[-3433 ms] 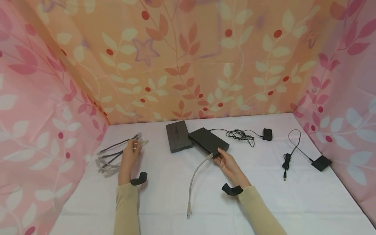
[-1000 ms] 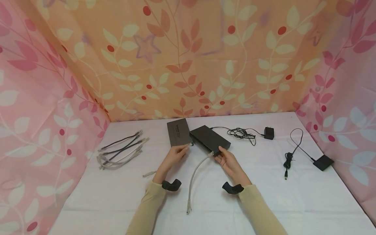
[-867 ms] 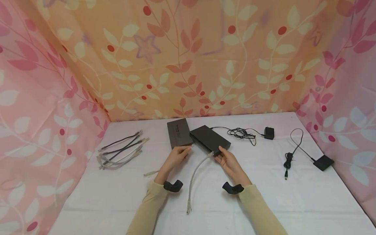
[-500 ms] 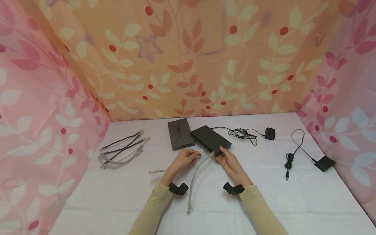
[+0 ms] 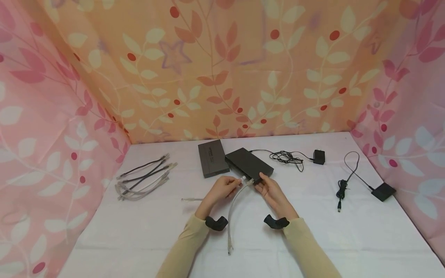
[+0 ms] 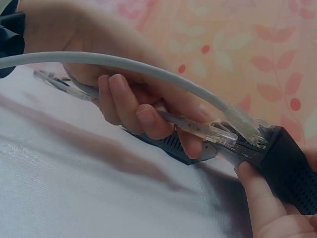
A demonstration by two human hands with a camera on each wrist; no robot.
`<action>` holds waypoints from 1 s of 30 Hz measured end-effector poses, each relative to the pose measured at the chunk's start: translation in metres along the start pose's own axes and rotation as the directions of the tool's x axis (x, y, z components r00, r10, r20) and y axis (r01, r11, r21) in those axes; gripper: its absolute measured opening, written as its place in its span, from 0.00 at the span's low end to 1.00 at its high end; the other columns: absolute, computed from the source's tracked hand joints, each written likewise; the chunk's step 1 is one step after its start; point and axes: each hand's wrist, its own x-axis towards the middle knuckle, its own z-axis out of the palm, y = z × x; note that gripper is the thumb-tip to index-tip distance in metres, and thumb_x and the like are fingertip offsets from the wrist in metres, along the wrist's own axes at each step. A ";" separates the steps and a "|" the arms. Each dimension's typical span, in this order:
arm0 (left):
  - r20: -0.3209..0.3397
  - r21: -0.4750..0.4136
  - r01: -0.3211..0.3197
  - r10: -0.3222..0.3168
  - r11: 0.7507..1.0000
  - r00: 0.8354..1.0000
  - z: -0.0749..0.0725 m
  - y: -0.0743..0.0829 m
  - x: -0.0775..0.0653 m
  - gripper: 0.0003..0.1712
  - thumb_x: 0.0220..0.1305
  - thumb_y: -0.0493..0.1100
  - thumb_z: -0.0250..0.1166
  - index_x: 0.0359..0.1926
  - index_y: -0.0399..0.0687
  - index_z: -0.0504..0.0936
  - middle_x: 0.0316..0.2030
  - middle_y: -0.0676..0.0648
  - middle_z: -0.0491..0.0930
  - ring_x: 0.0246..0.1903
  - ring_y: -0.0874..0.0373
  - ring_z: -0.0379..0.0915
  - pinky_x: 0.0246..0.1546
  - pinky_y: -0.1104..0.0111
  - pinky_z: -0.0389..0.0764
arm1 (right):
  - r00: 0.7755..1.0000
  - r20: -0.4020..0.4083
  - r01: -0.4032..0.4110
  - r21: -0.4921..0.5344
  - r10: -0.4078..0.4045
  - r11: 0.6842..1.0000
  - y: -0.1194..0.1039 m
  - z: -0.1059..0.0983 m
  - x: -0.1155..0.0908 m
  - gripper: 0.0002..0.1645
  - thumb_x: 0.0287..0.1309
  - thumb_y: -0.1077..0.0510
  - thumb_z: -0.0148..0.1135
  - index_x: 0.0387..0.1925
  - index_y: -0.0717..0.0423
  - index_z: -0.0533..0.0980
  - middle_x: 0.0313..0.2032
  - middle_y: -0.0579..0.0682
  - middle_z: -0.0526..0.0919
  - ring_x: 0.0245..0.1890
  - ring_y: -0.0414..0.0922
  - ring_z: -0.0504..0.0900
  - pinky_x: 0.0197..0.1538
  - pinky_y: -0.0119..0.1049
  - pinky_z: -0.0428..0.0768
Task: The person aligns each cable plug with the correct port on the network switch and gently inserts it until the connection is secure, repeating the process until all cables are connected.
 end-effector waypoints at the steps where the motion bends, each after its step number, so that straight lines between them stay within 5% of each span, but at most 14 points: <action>1: 0.000 -0.004 0.005 -0.005 1.000 1.000 0.000 0.001 0.001 0.19 0.61 0.53 0.53 0.30 0.45 0.83 0.11 0.47 0.72 0.07 0.64 0.62 0.10 0.75 0.62 | 1.000 0.002 0.000 0.003 0.000 1.000 0.000 0.000 0.000 0.25 0.61 0.58 0.48 0.56 0.56 0.52 0.45 0.49 0.75 0.46 0.42 0.76 0.52 0.35 0.69; 14: -0.012 -0.042 0.018 -0.019 0.999 1.000 0.000 0.010 0.004 0.22 0.61 0.55 0.52 0.24 0.44 0.82 0.11 0.43 0.73 0.06 0.63 0.62 0.08 0.73 0.63 | 1.000 -0.003 -0.005 -0.010 0.005 1.000 0.000 0.001 0.000 0.25 0.61 0.58 0.47 0.57 0.56 0.52 0.45 0.48 0.74 0.45 0.41 0.77 0.50 0.33 0.71; 24: 0.020 0.041 0.044 -0.045 0.998 0.999 -0.003 0.022 0.009 0.23 0.60 0.55 0.53 0.20 0.45 0.81 0.08 0.49 0.71 0.05 0.62 0.63 0.08 0.73 0.66 | 1.000 -0.010 -0.006 -0.053 0.005 0.999 0.000 0.000 0.002 0.38 0.61 0.57 0.48 0.64 0.60 0.40 0.46 0.47 0.74 0.46 0.40 0.76 0.50 0.32 0.71; 30: 0.078 0.060 0.064 -0.069 0.996 0.995 -0.008 0.027 0.015 0.24 0.60 0.55 0.53 0.20 0.41 0.81 0.07 0.52 0.69 0.07 0.63 0.63 0.11 0.71 0.69 | 1.000 -0.028 -0.014 -0.069 0.012 0.998 -0.001 0.000 0.001 0.31 0.60 0.57 0.49 0.60 0.58 0.48 0.46 0.46 0.74 0.46 0.39 0.76 0.50 0.32 0.71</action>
